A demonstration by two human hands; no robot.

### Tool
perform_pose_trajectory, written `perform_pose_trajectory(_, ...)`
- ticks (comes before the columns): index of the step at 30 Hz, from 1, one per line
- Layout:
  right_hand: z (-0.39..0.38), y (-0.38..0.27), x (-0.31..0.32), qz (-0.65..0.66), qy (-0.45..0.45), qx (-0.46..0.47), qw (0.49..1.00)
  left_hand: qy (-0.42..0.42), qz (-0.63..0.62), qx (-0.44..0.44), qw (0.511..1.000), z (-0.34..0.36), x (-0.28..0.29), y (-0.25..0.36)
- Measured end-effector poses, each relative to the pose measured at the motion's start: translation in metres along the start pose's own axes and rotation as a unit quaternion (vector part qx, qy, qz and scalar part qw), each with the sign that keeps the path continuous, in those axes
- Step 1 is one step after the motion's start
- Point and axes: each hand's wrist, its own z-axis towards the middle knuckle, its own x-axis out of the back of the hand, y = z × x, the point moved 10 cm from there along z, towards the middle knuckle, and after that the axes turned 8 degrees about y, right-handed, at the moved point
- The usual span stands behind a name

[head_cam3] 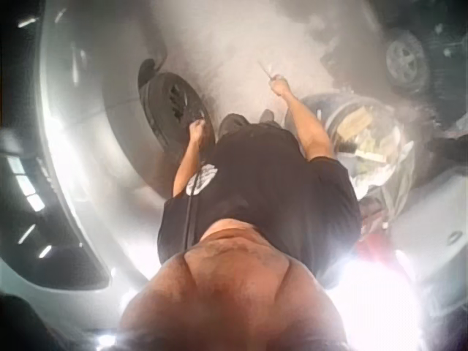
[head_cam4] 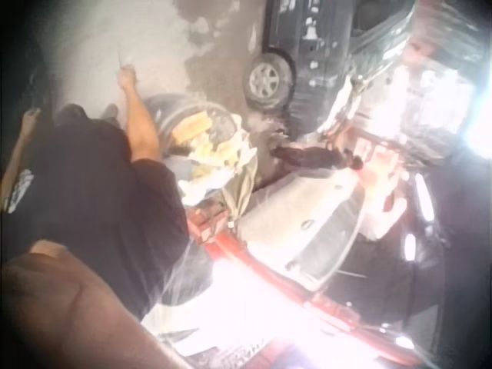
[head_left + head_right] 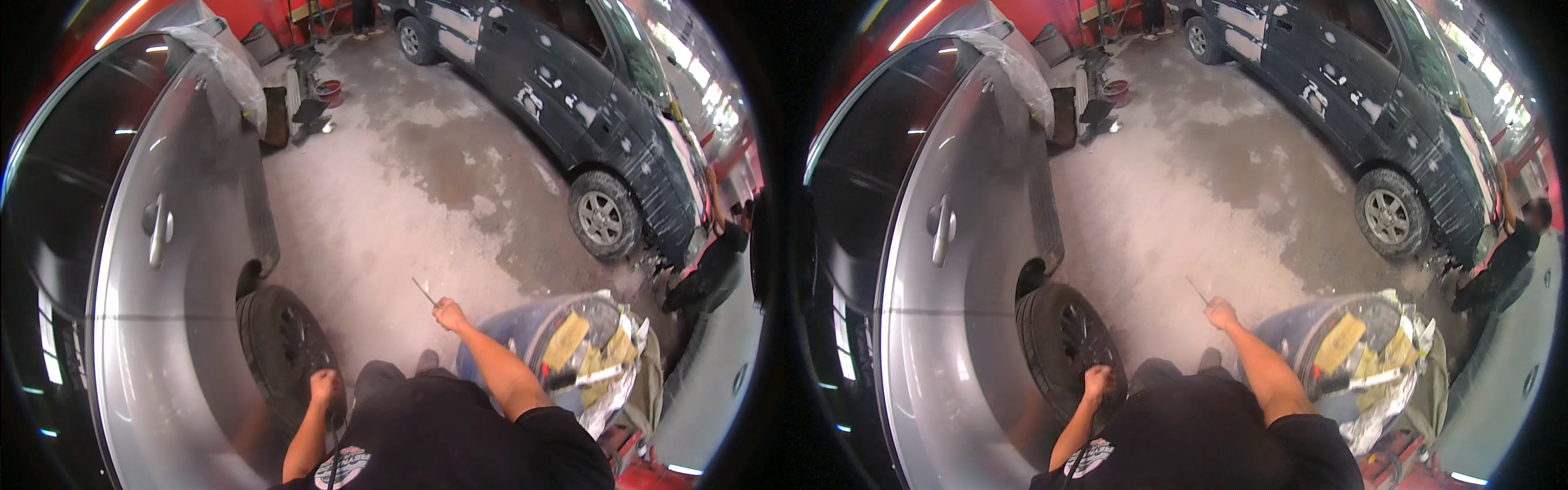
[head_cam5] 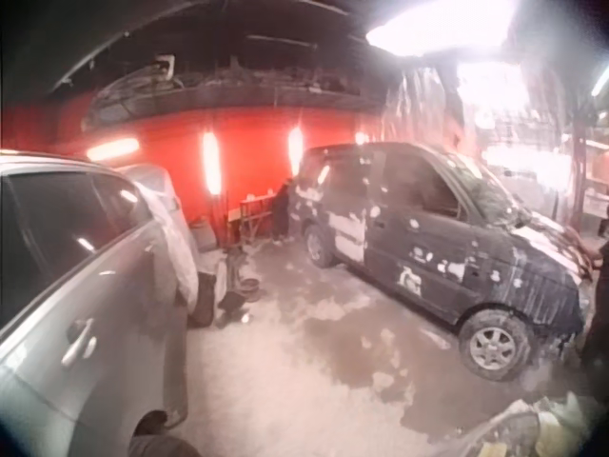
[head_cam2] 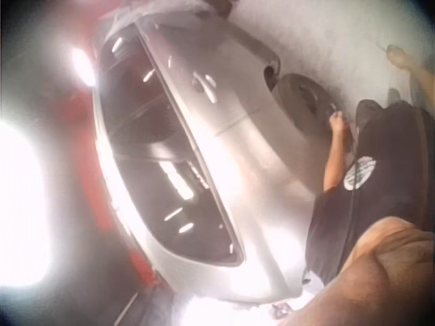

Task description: The person retrieves a hammer and a metal rod, then uses the hammer to strike the rod while working on a car frame. Later, the person uses a screwdriver to adjust trim along the door and window edges of a dark gray car.

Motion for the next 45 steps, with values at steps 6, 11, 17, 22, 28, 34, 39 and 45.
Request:
perform_pose_trajectory(6,0.094,-0.050,-0.021,-0.023,-0.091,0.007,0.996,-0.009,0.313,-0.200,0.928,0.088,-0.029,-0.023)
perform_pose_trajectory(11,0.180,-0.021,-0.008,-0.214,-0.121,0.023,0.969,-0.018,0.350,-0.122,0.929,0.186,-0.065,0.135)
perform_pose_trajectory(17,0.330,0.023,0.046,-0.219,-0.052,-0.049,0.973,-0.043,0.076,0.051,0.995,0.450,-0.061,0.313)
perform_pose_trajectory(22,0.415,-0.116,0.105,0.024,0.109,-0.058,0.992,0.019,0.137,-0.115,0.984,0.570,-0.097,0.612)
perform_pose_trajectory(28,0.565,-0.123,0.132,-0.001,0.137,-0.078,0.988,-0.026,0.071,-0.146,0.986,0.640,-0.234,0.755)
perform_pose_trajectory(34,0.724,-0.171,0.203,-0.080,-0.012,-0.248,0.965,-0.095,0.108,0.026,0.989,0.682,-0.292,0.684)
perform_pose_trajectory(39,0.884,-0.306,0.302,-0.215,0.040,-0.099,0.971,-0.064,0.147,0.047,0.986,0.714,-0.350,0.752)
perform_pose_trajectory(45,1.058,-0.446,0.328,-0.142,0.090,-0.032,0.985,-0.073,0.232,-0.029,0.969,0.810,-0.416,0.866)
